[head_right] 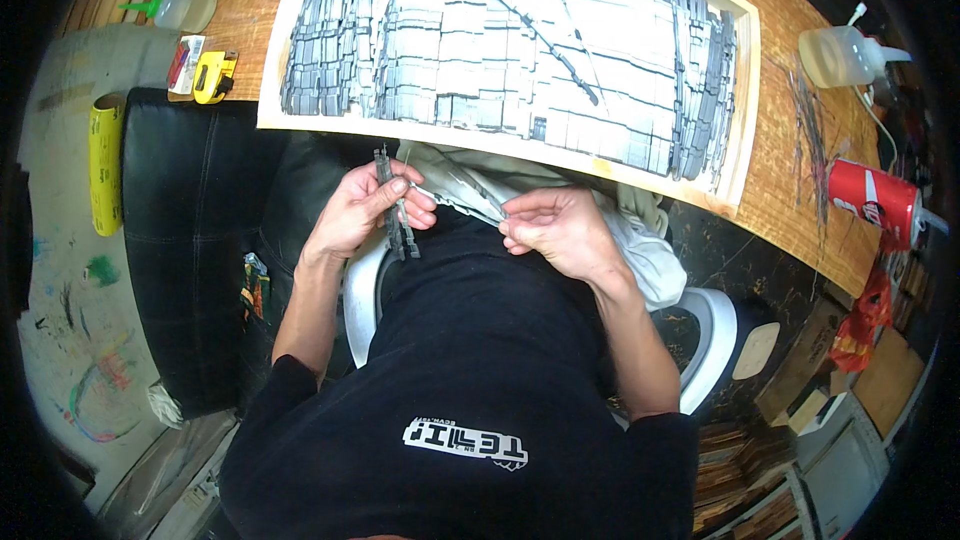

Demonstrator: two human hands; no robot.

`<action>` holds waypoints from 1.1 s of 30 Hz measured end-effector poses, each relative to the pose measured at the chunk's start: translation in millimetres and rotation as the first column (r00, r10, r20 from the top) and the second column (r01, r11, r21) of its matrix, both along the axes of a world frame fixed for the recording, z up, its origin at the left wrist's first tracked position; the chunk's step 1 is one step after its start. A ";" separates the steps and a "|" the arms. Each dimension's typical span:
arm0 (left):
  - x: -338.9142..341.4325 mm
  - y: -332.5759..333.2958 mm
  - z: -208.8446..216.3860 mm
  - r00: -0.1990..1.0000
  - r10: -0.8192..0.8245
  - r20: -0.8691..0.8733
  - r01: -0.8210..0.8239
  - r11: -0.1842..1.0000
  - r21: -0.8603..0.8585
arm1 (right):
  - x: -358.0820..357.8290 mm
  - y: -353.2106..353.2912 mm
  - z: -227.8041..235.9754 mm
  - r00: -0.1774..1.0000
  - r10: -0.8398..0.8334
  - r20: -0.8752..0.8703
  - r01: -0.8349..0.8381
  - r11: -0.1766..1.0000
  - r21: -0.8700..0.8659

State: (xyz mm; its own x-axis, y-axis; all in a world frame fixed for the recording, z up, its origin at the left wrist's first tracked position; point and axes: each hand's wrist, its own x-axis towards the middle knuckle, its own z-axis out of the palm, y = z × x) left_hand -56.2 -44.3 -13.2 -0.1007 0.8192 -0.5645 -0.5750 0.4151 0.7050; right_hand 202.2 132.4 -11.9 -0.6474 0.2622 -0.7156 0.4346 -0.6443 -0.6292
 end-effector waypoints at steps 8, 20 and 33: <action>-16.6 -6.5 11.4 0.911 -0.323 -0.258 0.318 0.946 -0.062 | 8.9 13.6 0.7 0.991 0.133 0.003 -0.133 0.991 -0.029; 14.9 11.2 24.2 0.110 -0.556 -0.824 0.718 0.618 -0.321 | 3.4 21.2 -13.5 0.944 0.319 0.080 -0.316 0.947 -0.050; 30.4 26.7 17.7 0.263 -0.452 -0.852 0.740 0.662 -0.123 | -28.2 22.7 -14.2 0.930 0.367 0.015 -0.367 0.930 0.032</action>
State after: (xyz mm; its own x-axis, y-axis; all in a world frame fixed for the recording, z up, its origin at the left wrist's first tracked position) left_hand -25.8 -17.6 4.5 0.2297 0.9252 -0.3020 0.5926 0.1132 0.7975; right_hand 174.0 155.2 -26.1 -0.6966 0.0313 -0.7168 0.6424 -0.4177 -0.6426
